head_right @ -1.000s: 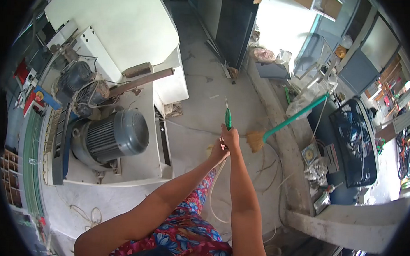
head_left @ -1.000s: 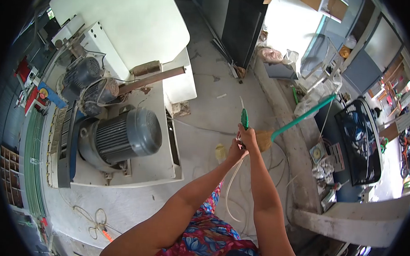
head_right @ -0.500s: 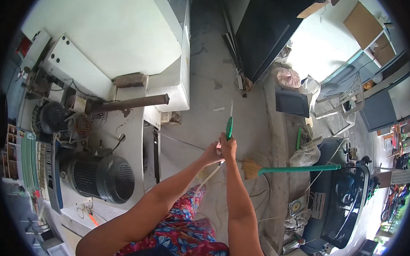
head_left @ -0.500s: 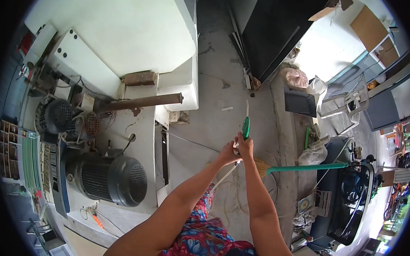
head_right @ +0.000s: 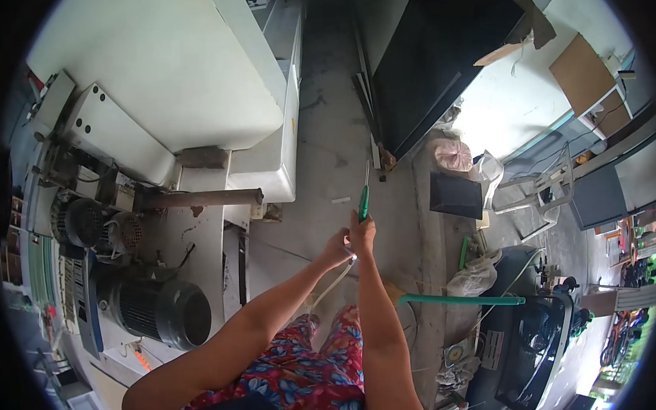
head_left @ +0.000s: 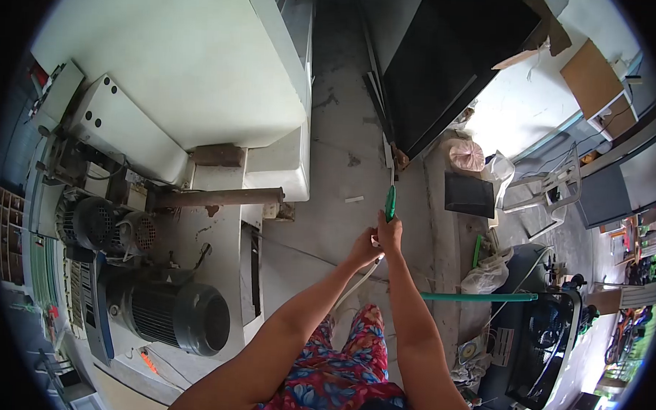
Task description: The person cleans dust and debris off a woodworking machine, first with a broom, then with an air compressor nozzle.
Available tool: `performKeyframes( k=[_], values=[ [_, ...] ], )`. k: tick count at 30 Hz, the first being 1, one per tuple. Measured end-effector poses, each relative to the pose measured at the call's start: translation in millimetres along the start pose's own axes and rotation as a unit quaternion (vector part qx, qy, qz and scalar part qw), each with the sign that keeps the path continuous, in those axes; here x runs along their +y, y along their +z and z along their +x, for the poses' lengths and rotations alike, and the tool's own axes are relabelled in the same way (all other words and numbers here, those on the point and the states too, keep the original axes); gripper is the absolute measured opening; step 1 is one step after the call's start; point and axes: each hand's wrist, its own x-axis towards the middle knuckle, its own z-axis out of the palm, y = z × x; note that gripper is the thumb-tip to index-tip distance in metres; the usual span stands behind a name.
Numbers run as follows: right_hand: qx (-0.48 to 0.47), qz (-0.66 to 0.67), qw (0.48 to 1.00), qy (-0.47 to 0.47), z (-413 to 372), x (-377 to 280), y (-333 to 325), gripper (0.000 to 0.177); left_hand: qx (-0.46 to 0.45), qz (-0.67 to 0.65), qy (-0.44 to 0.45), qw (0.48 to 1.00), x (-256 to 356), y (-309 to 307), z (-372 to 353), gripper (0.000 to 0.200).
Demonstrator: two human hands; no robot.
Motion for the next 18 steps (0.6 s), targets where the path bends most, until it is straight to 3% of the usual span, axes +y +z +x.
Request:
performKeyframes(
  k=[2, 6, 11, 12, 14, 18],
  values=[
    [-0.001, 0.006, 1.000, -0.030, 16.3, -4.0, 3.0, 0.041, -0.002, -0.033, -0.011, 0.999, 15.1, -5.8, 11.3, 0.050],
    [-0.007, 0.009, 0.997, -0.071, 37.5, -55.2, -0.8, 0.041, -0.007, -0.069, 0.015, 0.997, 36.4, -17.5, 56.3, 0.052],
    [0.068, -0.024, 0.990, -0.121, 117.5, -75.2, 2.0, 0.043, 0.003, -0.004, 0.046, 0.999, 60.7, -19.4, 129.9, 0.052],
    [0.073, -0.026, 0.987, -0.141, 137.3, -77.7, 3.4, 0.043, -0.005, -0.058, 0.047, 0.997, 55.2, -17.6, 149.7, 0.052],
    [0.032, -0.043, 0.987, -0.149, 161.7, -102.8, -1.3, 0.043, -0.020, -0.166, 0.051, 0.985, 44.5, -12.9, 193.6, 0.051],
    [0.011, -0.046, 0.985, -0.166, 233.3, -125.0, -2.4, 0.044, -0.001, -0.153, -0.004, 0.988, 76.7, -12.5, 257.6, 0.046]
  ],
)
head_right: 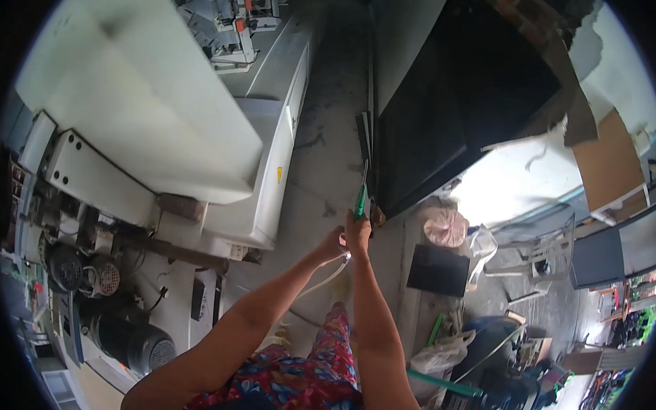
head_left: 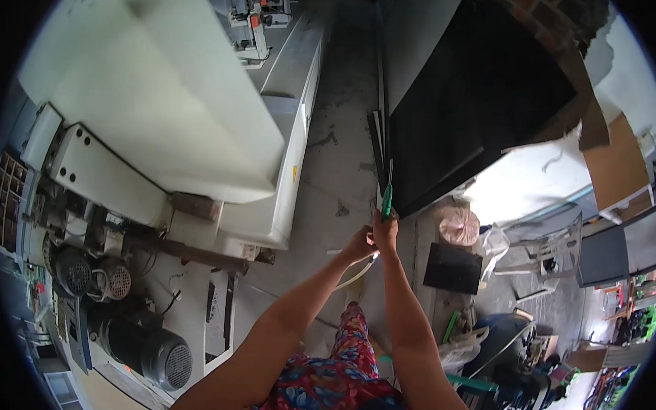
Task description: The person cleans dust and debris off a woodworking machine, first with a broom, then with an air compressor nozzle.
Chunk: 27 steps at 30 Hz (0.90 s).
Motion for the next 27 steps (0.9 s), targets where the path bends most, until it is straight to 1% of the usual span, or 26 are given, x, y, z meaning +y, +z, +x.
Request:
performKeyframes(
  k=[1, 2, 4, 5, 7, 8, 10, 11, 12, 13, 14, 15, 16, 17, 18, 21, 22, 23, 24, 25, 27],
  values=[
    [-0.005, -0.012, 1.000, 0.001, 26.2, 1.9, -0.3, 0.044, 0.020, 0.009, -0.009, 1.000, 11.9, 6.4, 14.8, 0.043],
    [-0.030, -0.006, 0.998, 0.049, 52.0, 4.7, -1.3, 0.044, 0.039, 0.017, -0.020, 0.999, 23.0, 11.8, 31.3, 0.041],
    [-0.086, -0.006, 0.985, 0.151, 93.6, 18.5, -4.8, 0.045, -0.024, 0.023, -0.070, 0.997, 29.5, 15.5, 68.3, 0.036],
    [-0.111, -0.021, 0.977, 0.179, 113.0, 25.3, -4.9, 0.045, -0.055, 0.025, -0.094, 0.994, 32.0, 17.2, 85.7, 0.034],
    [-0.160, -0.047, 0.958, 0.234, 142.8, 21.8, -3.0, 0.045, -0.015, -0.009, -0.097, 0.995, 28.4, 23.7, 110.6, 0.031],
    [-0.164, -0.053, 0.960, 0.219, 150.6, 22.2, -1.4, 0.045, 0.005, -0.026, -0.099, 0.995, 24.9, 26.8, 119.3, 0.030],
    [-0.172, -0.065, 0.964, 0.191, 154.3, 17.4, 0.8, 0.045, 0.016, -0.051, -0.133, 0.990, 11.9, 26.6, 132.2, 0.033],
    [-0.200, -0.079, 0.958, 0.187, 156.0, 21.8, 4.7, 0.047, 0.022, -0.062, -0.149, 0.987, 4.7, 24.3, 134.3, 0.034],
    [-0.228, -0.091, 0.952, 0.181, 159.4, 25.9, 10.2, 0.048, 0.044, -0.044, -0.159, 0.985, 11.4, 23.0, 131.5, 0.028],
    [-0.256, -0.102, 0.945, 0.174, 163.8, 37.3, 19.6, 0.050, 0.062, -0.061, -0.143, 0.986, 0.9, 20.2, 133.9, 0.030],
    [-0.289, -0.075, 0.940, 0.163, 165.2, 49.8, 31.6, 0.051, 0.079, -0.077, -0.128, 0.986, -10.1, 17.9, 133.3, 0.032],
    [-0.295, -0.078, 0.941, 0.146, 166.8, 59.2, 42.8, 0.050, 0.096, -0.094, -0.113, 0.984, -18.4, 14.5, 132.9, 0.035],
    [-0.301, -0.081, 0.942, 0.129, 166.7, 63.3, 51.9, 0.050, 0.111, -0.088, -0.125, 0.982, -11.2, 10.9, 129.2, 0.034],
    [-0.305, -0.085, 0.942, 0.110, 166.7, 66.5, 60.3, 0.049, 0.134, -0.166, -0.103, 0.972, -25.2, 7.0, 132.8, 0.035],
    [-0.310, -0.025, 0.936, 0.167, 164.1, 60.0, 66.5, 0.045, 0.157, -0.242, -0.078, 0.954, -57.7, 2.0, 139.9, 0.037],
    [-0.304, 0.021, 0.938, 0.168, 170.6, 43.2, 76.7, 0.040, 0.202, -0.174, -0.078, 0.961, -60.2, -17.4, 151.2, 0.043],
    [-0.304, 0.079, 0.924, 0.217, 174.8, 18.9, 69.8, 0.037, 0.194, -0.140, -0.063, 0.969, -34.0, -19.3, 152.8, 0.044],
    [-0.275, 0.076, 0.940, 0.188, 182.6, 11.6, 72.4, 0.036, 0.183, -0.105, -0.049, 0.976, -3.5, -21.2, 154.7, 0.045],
    [-0.244, 0.073, 0.954, 0.159, 190.8, 5.3, 73.8, 0.036, 0.158, -0.084, -0.047, 0.983, 25.5, -25.4, 159.6, 0.052],
    [-0.212, 0.071, 0.966, 0.130, 198.7, -4.8, 72.9, 0.035, 0.172, -0.027, -0.054, 0.983, 36.7, -29.5, 169.5, 0.054],
    [-0.177, 0.070, 0.977, 0.099, 215.2, -33.1, 63.6, 0.034, 0.198, 0.086, -0.066, 0.974, 57.8, -32.8, 186.9, 0.056]
  ],
)
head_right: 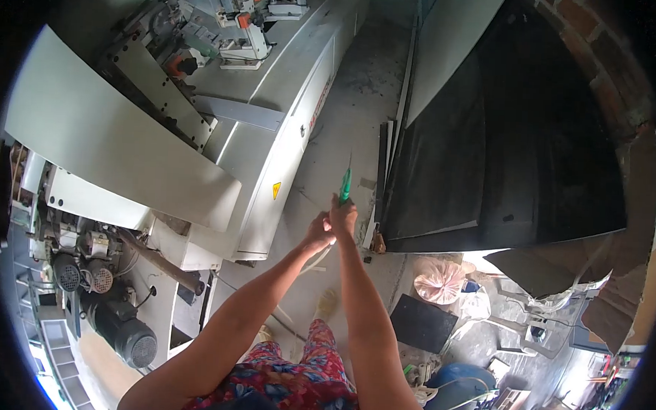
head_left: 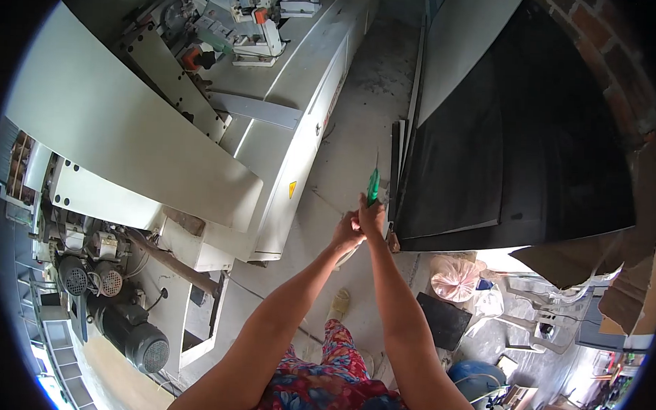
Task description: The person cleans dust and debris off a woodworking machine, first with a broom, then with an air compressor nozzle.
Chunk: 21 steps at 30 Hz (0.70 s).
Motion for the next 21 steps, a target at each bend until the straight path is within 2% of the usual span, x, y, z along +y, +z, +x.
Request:
performKeyframes(
  k=[3, 6, 8, 9, 12, 15, 19, 21],
  values=[
    [0.027, 0.013, 0.999, -0.031, 18.4, -26.8, -11.2, 0.034, 0.012, 0.026, 0.043, 0.999, 43.8, -0.4, 10.5, 0.052],
    [0.029, 0.024, 0.999, -0.027, 24.9, -38.8, -22.7, 0.035, 0.023, -0.029, 0.089, 0.995, 42.3, 11.5, 26.2, 0.044],
    [0.020, 0.012, 1.000, 0.005, 16.1, -47.7, -29.7, 0.036, 0.022, 0.038, 0.024, 0.999, 47.8, 14.1, 20.0, 0.040],
    [0.033, -0.095, 0.994, -0.043, 50.0, 2.3, -23.4, 0.039, 0.021, 0.072, -0.009, 0.997, 52.1, 15.5, 13.6, 0.038],
    [0.003, -0.087, 0.995, 0.043, 12.0, -11.9, -35.3, 0.047, -0.092, -0.012, -0.036, 0.995, 20.2, 27.5, 8.6, 0.036],
    [-0.026, -0.149, 0.985, 0.081, -9.6, -16.1, -44.6, 0.049, -0.105, -0.124, -0.068, 0.984, -3.7, 40.1, -3.6, 0.039],
    [-0.057, -0.191, 0.977, 0.072, 20.6, 30.3, -45.1, 0.047, -0.123, -0.142, -0.080, 0.979, -5.5, 48.5, -6.8, 0.044],
    [-0.045, -0.164, 0.982, 0.079, 30.3, 35.0, -43.7, 0.047, -0.086, -0.068, -0.066, 0.992, 0.5, 52.2, -1.1, 0.041]
  ],
)
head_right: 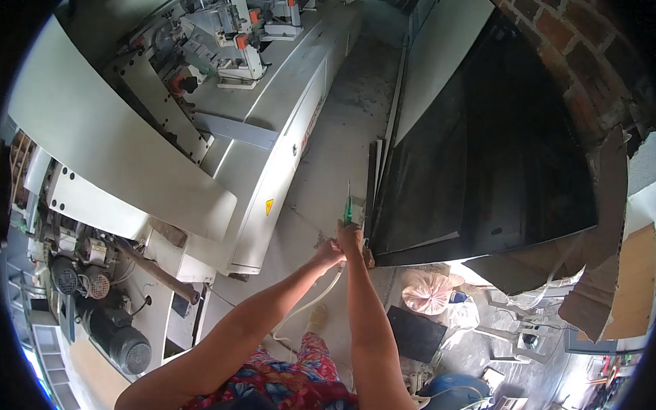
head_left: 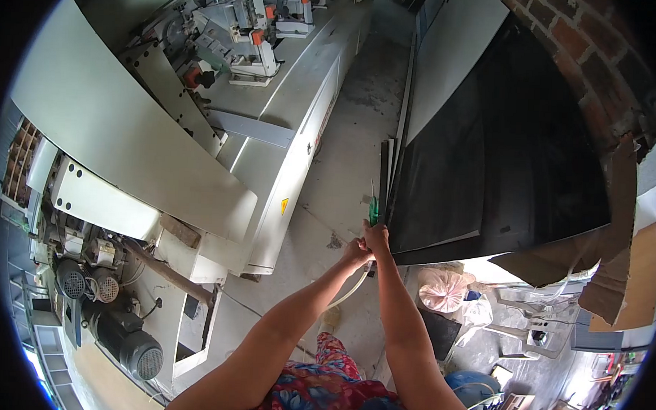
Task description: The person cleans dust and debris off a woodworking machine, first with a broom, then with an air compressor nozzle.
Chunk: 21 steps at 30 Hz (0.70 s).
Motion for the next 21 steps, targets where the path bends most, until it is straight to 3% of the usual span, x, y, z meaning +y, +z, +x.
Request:
performKeyframes(
  k=[4, 6, 7, 9, 13, 16, 21],
  values=[
    [0.096, 0.057, 0.992, -0.054, 2.6, -5.8, -11.6, 0.044, 0.091, 0.122, 0.042, 0.987, 21.7, 4.9, 4.0, 0.036],
    [0.185, 0.063, 0.975, -0.105, 8.0, -4.7, -11.8, 0.041, 0.075, 0.145, 0.077, 0.984, 45.6, 2.3, -5.6, 0.035],
    [0.178, 0.069, 0.971, -0.146, -3.0, -13.1, -17.2, 0.039, 0.069, 0.155, 0.093, 0.981, 54.3, 0.2, -10.2, 0.035],
    [0.155, 0.084, 0.958, -0.227, -53.9, -49.7, -36.7, 0.035, 0.096, 0.140, 0.165, 0.972, 50.0, 3.0, -15.3, 0.042],
    [-0.090, 0.069, 0.984, -0.139, -98.5, -71.5, -38.4, 0.032, 0.188, -0.042, 0.244, 0.950, 29.8, 17.4, -56.3, 0.058],
    [-0.104, -0.085, 0.931, -0.338, -119.4, -58.9, -9.9, 0.033, 0.229, -0.049, 0.124, 0.964, 47.8, 3.3, -115.1, 0.066],
    [-0.198, -0.099, 0.932, -0.288, -122.5, -67.7, 22.7, 0.037, 0.271, 0.023, 0.125, 0.954, -5.8, -26.1, -90.2, 0.069]
  ],
)
